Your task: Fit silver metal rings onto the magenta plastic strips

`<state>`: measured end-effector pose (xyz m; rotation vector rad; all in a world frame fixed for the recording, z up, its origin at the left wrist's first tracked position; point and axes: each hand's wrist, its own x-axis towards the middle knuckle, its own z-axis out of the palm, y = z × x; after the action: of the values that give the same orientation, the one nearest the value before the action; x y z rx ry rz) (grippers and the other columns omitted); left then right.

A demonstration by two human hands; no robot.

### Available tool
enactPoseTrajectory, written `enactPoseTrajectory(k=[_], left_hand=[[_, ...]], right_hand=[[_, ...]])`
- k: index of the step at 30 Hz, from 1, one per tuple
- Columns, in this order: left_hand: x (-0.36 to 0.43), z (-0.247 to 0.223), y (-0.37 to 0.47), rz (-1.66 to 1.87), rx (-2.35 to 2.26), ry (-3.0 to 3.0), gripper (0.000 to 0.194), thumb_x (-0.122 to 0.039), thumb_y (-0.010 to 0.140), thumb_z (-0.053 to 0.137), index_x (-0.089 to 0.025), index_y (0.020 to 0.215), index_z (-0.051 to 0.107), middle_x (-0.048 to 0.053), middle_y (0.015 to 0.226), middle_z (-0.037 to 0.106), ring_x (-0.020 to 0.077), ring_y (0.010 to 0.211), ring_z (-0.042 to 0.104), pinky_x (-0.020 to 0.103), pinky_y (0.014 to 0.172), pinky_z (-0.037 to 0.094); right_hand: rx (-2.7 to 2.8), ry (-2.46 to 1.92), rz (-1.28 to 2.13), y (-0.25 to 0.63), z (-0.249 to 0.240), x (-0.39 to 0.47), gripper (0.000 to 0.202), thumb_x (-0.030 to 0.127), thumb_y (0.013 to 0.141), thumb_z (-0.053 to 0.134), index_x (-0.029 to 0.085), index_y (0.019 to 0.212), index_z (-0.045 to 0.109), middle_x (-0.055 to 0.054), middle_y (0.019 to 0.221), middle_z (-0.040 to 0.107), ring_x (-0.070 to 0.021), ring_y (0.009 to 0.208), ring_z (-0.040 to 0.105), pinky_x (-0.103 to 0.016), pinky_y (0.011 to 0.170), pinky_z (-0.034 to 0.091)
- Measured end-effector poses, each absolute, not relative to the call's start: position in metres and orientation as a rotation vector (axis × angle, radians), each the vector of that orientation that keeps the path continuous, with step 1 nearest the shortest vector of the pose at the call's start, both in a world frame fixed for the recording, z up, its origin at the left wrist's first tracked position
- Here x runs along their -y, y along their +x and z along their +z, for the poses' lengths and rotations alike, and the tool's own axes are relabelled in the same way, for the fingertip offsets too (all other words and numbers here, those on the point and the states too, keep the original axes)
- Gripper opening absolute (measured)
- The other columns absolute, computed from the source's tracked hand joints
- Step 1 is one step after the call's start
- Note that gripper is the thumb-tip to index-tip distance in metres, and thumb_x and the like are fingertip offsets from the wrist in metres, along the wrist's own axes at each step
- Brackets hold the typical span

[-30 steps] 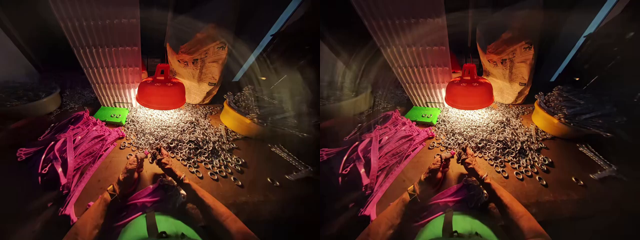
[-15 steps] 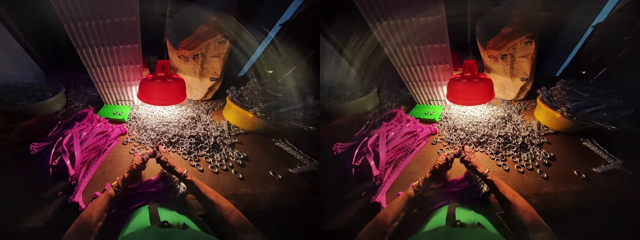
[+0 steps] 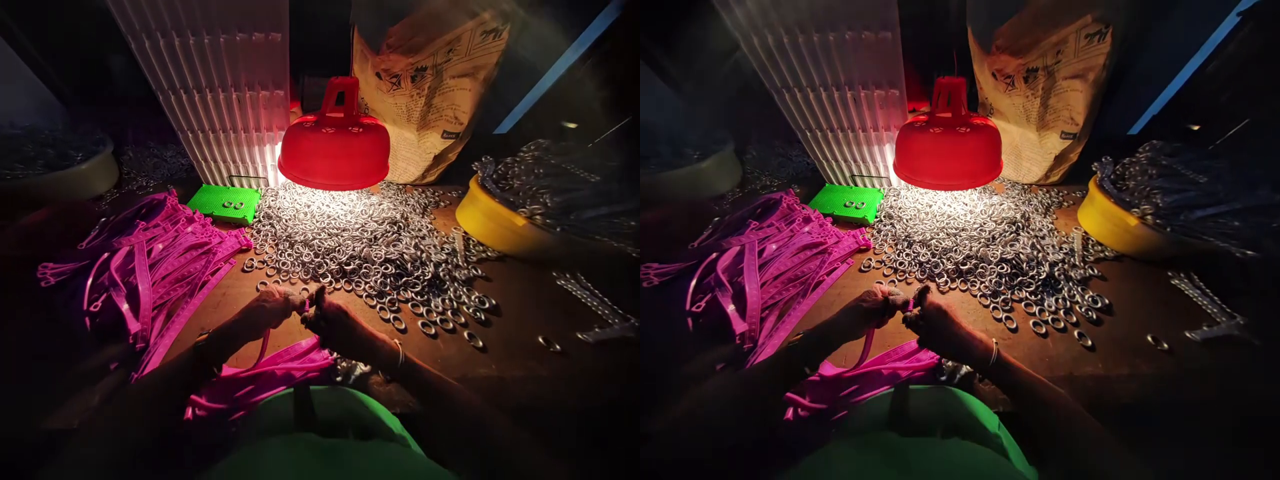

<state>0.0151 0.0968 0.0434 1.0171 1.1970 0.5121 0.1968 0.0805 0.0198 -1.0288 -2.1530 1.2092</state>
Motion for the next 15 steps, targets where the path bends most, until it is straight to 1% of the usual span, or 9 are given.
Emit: enactPoseTrajectory(k=[2,3,6,8,11,13,15], left_hand=[[-0.087,0.049,0.012,0.431,-1.149,1.021,0.040,-0.052,0.059,0.070,-0.015,0.056,0.055,-0.009,0.039,0.030,0.0031,0.034,0.020,0.022,0.036,0.010],[-0.081,0.049,0.011,0.395,-1.114,1.024,0.041,-0.052,0.061,0.070,-0.015,0.054,0.054,-0.009,0.040,0.029,0.0032,0.036,0.020,0.023,0.037,0.010],[-0.057,0.043,0.013,0.342,-1.008,1.016,0.044,-0.050,0.068,0.068,-0.016,0.050,0.046,-0.007,0.043,0.030,0.0040,0.041,0.021,0.022,0.039,0.011],[-0.041,0.035,0.016,0.396,-0.969,0.959,0.047,-0.051,0.067,0.070,-0.016,0.048,0.044,-0.006,0.044,0.033,0.0043,0.042,0.024,0.022,0.040,0.014],[-0.022,0.021,0.023,0.541,-0.975,0.870,0.050,-0.055,0.062,0.074,-0.015,0.047,0.048,-0.003,0.043,0.040,0.0054,0.041,0.030,0.021,0.039,0.019],[-0.014,0.013,0.026,0.624,-0.991,0.823,0.048,-0.054,0.061,0.075,-0.013,0.050,0.054,0.000,0.046,0.046,0.0069,0.043,0.036,0.021,0.040,0.024],[-0.010,0.009,0.027,0.655,-0.996,0.776,0.043,-0.050,0.060,0.078,-0.011,0.054,0.059,0.002,0.050,0.053,0.0088,0.046,0.043,0.021,0.043,0.029]], right_hand=[[2.173,-1.057,1.257,0.200,0.020,-0.059,0.021,0.027,0.089,0.043,0.017,0.106,0.040,0.003,0.061,0.054,-0.0084,0.047,0.042,-0.020,0.045,0.028],[2.193,-1.078,1.208,0.201,0.019,-0.048,0.019,0.026,0.089,0.043,0.017,0.105,0.040,0.002,0.061,0.054,-0.0083,0.046,0.041,-0.020,0.044,0.024],[2.230,-1.170,1.041,0.206,0.013,-0.024,0.009,0.023,0.084,0.048,0.019,0.090,0.044,0.000,0.062,0.056,-0.0089,0.048,0.039,-0.023,0.045,0.018],[2.155,-1.243,1.133,0.208,0.009,-0.014,0.010,0.027,0.082,0.051,0.020,0.085,0.046,0.001,0.059,0.055,-0.0097,0.048,0.038,-0.024,0.046,0.019],[2.009,-1.251,1.352,0.209,0.005,-0.009,0.018,0.038,0.084,0.052,0.020,0.086,0.049,0.001,0.061,0.055,-0.0110,0.050,0.039,-0.025,0.047,0.025],[1.986,-1.213,1.436,0.208,0.005,-0.008,0.022,0.041,0.083,0.053,0.020,0.087,0.048,0.000,0.065,0.057,-0.0115,0.053,0.041,-0.025,0.048,0.028],[2.001,-1.151,1.482,0.207,0.007,-0.008,0.024,0.040,0.081,0.056,0.020,0.085,0.044,-0.001,0.068,0.055,-0.0113,0.055,0.040,-0.025,0.050,0.030]])
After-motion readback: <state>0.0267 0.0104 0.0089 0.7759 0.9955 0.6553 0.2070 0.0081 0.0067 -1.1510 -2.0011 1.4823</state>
